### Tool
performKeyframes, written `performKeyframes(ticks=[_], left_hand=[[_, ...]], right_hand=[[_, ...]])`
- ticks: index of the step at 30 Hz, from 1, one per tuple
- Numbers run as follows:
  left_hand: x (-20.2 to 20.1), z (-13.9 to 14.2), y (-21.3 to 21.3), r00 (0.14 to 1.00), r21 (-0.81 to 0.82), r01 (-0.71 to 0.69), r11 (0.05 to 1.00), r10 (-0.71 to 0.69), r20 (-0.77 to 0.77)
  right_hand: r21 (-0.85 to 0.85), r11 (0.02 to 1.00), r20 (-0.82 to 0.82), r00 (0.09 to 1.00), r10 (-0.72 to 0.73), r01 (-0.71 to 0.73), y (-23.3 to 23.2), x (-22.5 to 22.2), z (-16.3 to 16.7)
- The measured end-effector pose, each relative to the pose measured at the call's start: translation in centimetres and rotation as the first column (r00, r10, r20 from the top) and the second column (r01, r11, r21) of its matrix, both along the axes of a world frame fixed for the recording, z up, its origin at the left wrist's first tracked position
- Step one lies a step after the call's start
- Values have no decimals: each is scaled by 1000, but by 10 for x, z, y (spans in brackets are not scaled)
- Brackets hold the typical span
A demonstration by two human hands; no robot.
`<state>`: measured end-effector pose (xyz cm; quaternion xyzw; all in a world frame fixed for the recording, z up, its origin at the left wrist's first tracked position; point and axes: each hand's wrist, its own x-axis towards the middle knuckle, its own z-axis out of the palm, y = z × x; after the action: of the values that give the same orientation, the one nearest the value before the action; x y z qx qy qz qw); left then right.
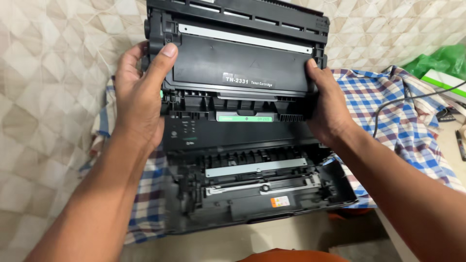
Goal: The person opens the front of a laser printer, lifts out the toner cartridge and drum assembly, reseats it, and closes the front cover. They then turn the printer around, open the rear door, detach the gray rear cover panel, and hold and turn the panel in their hands.
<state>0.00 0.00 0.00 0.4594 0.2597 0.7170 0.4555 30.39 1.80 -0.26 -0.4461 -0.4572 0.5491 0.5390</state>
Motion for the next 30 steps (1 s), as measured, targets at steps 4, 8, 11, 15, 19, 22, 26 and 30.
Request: performKeyframes(ticks=[4,8,11,15,19,22,26,30], left_hand=[[-31,35,11,998,-54,46,998,-48,-47],[-139,-56,206,985,-28,170,985,-170,-15],[-209,-66,257,981,-45,188,981,-190,-37],[-286,-110,386,983,-59,172,983,-175,-53],[-320,-134,431,987,-75,162,984,-163,-5],[-305,-133,409,986,-51,164,985,-163,23],[-244,-58,249,992,-57,123,991,-121,39],[-201,-24,167,997,-97,76,992,-72,42]], right_hand=[[36,999,2,1000,-29,29,0,-32,41],[111,993,-32,999,-38,42,180,-143,-53],[111,992,-28,998,-56,59,218,-212,-71],[160,985,-30,998,-57,61,345,-289,-118],[186,983,-10,1000,-7,9,402,-320,-136],[149,989,17,1000,12,-14,392,-301,-127],[143,985,3,995,99,-98,238,-228,-35],[147,978,34,988,148,-151,177,-189,-7]])
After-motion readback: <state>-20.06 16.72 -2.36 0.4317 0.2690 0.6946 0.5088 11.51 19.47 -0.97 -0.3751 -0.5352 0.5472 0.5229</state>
